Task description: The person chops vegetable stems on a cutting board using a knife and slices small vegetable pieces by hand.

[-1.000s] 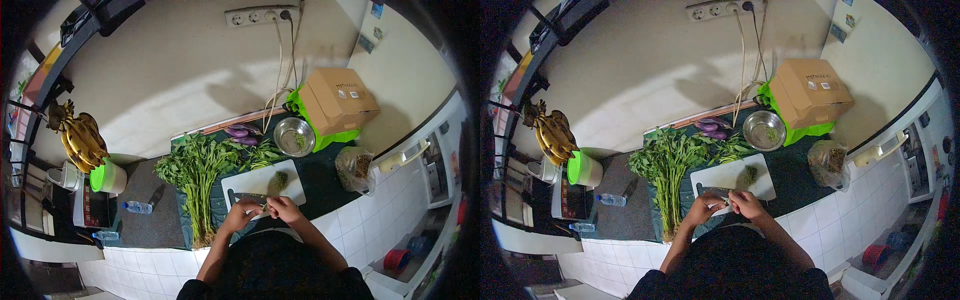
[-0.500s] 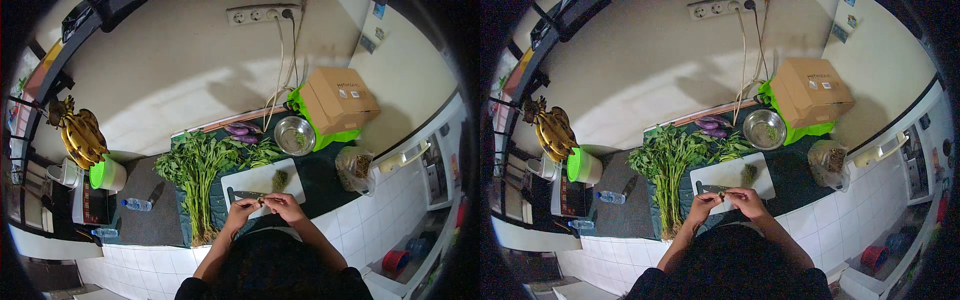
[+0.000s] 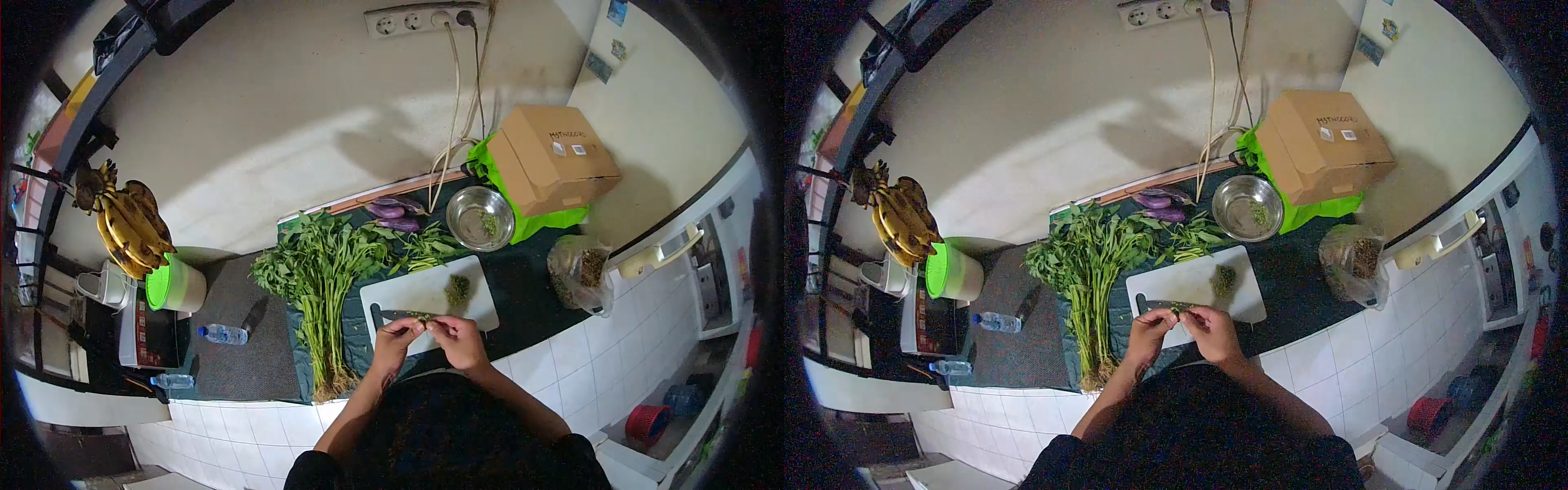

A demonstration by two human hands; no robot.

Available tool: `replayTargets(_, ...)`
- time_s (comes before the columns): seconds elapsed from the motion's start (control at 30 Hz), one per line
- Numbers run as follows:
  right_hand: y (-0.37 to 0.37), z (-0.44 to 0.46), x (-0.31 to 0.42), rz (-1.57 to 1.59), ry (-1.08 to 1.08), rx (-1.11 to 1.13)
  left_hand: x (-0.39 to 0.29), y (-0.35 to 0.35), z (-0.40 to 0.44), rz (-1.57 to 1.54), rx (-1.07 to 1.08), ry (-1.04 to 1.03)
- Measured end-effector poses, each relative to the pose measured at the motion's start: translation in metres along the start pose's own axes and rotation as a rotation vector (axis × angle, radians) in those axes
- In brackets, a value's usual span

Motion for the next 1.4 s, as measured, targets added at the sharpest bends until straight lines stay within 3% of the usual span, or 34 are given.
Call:
replayTargets(0.33, 0.005, -0.001, 0.017, -0.393, 0.202, -0.165, -0.004, -0.008, 0.001, -0.051, 0.026, -0.037)
replayTargets(0.43, 0.005, -0.002, 0.016, -0.381, 0.304, -0.222, -0.003, -0.008, 0.002, -0.015, 0.031, -0.067)
replayTargets(0.87, 0.007, -0.008, 0.043, -0.522, 0.392, -0.134, -0.001, -0.009, 0.002, -0.073, 0.142, 0.003)
replayTargets(1.07, 0.003, -0.009, 0.034, -0.402, 0.27, -0.055, -0.002, -0.009, 0.0, -0.211, 0.156, -0.003)
replayTargets(1.13, -0.002, -0.005, 0.018, -0.282, 0.078, 0.099, -0.004, -0.011, 0.002, -0.254, 0.169, -0.009)
replayTargets(1.23, -0.005, -0.004, 0.015, -0.096, 0.008, 0.151, -0.006, -0.01, 0.004, -0.268, 0.204, -0.042)
replayTargets(1.4, -0.009, 0.0, 0.012, -0.048, 0.013, 0.165, -0.008, -0.01, 0.003, -0.254, 0.191, -0.048)
Point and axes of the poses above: each hand's wrist, its own z-axis towards the middle knuckle, its own y-axis out of the back of the hand, x = y × z, the point moved 5 cm from there along z, towards the middle knuckle, and after that the axes turned 7 degrees about -z, right-handed, at the moved point
